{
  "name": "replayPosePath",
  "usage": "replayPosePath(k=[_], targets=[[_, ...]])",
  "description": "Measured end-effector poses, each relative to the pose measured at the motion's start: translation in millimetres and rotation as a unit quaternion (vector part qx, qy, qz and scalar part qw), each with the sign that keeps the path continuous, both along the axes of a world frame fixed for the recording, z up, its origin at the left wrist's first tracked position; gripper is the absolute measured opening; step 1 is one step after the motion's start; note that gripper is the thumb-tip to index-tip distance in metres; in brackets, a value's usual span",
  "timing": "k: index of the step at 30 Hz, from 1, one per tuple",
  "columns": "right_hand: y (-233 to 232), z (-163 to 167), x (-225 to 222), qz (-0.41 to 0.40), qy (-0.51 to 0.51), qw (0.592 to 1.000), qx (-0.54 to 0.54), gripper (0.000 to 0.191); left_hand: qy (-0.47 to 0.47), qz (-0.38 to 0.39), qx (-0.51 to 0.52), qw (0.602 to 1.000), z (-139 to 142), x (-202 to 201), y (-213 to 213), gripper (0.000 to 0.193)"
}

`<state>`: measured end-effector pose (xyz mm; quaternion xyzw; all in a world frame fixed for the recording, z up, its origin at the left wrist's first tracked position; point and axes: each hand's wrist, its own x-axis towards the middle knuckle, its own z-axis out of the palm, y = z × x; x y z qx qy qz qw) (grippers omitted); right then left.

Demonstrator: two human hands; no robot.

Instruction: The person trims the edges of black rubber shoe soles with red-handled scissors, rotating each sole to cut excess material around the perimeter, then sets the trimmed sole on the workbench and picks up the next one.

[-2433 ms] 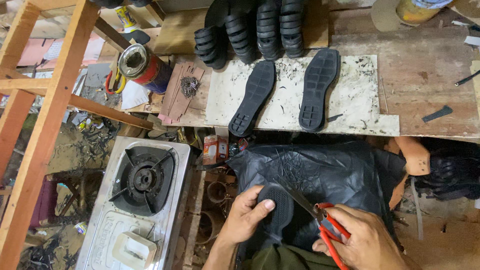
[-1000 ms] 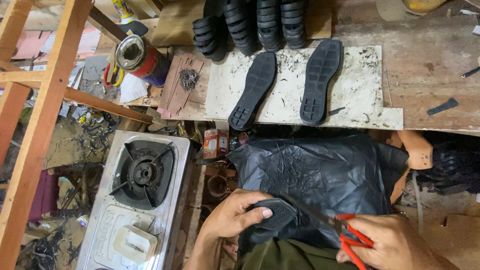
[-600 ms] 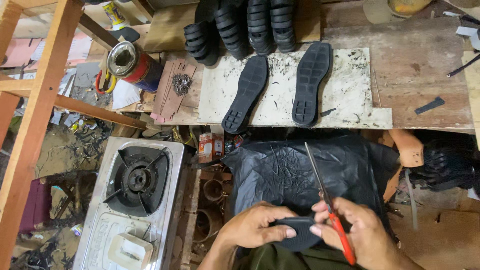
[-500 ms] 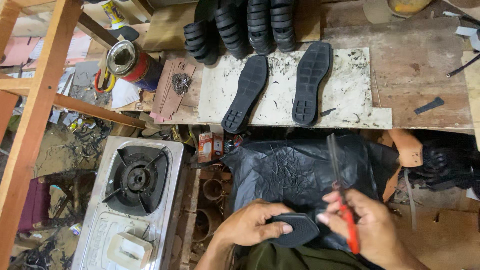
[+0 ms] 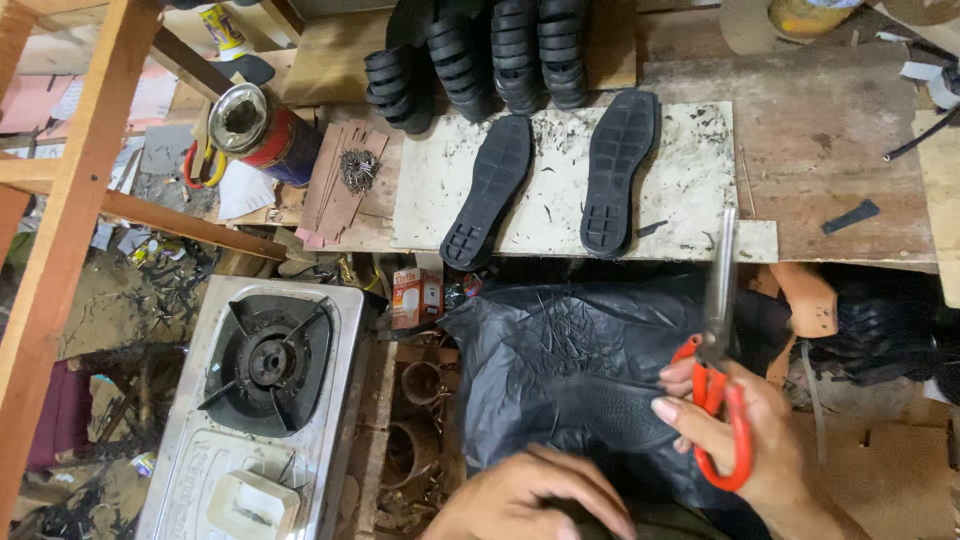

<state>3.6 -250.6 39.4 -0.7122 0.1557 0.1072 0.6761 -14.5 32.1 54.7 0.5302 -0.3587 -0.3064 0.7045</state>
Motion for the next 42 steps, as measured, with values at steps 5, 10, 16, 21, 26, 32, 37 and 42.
replayPosePath(k=[5,10,16,21,26,32,37,42], targets=[[9.0,-9.7,-18.3,0.02,-0.003,0.993,0.113,0.035,0.294,0.084,-0.127,0.944,-36.6,-5.8,-36.2,0.068],[7.0,-11.5,-21.7,0.09,-0.015,0.996,-0.011,0.035,0.362,0.274,-0.289,0.843,-38.4,3.4,-41.1,0.056],[2.3,-8.9,-19.5,0.17,0.044,0.984,0.006,0.054,0.239,0.373,-0.235,0.865,-23.9,23.6,-15.7,0.053],[5.3,3.9,-23.3,0.269,0.106,0.918,-0.27,0.072,0.228,0.457,-0.242,0.825,-12.6,26.8,-6.6,0.056],[20.8,16.4,-24.5,0.219,-0.167,0.927,-0.255,0.078,0.214,0.468,-0.242,0.823,-7.8,22.0,-10.6,0.056],[24.4,13.0,-25.1,0.229,-0.154,0.927,-0.255,0.076,0.235,0.474,-0.229,0.817,-6.3,16.3,-15.1,0.061],[9.4,-11.2,-35.3,0.267,-0.178,0.92,-0.225,0.072,0.238,0.48,-0.208,0.818,-13.5,11.1,-8.7,0.062],[-1.5,-21.9,-39.6,0.291,-0.148,0.926,-0.19,0.065,0.219,0.48,-0.183,0.829,-24.6,8.6,1.0,0.062]])
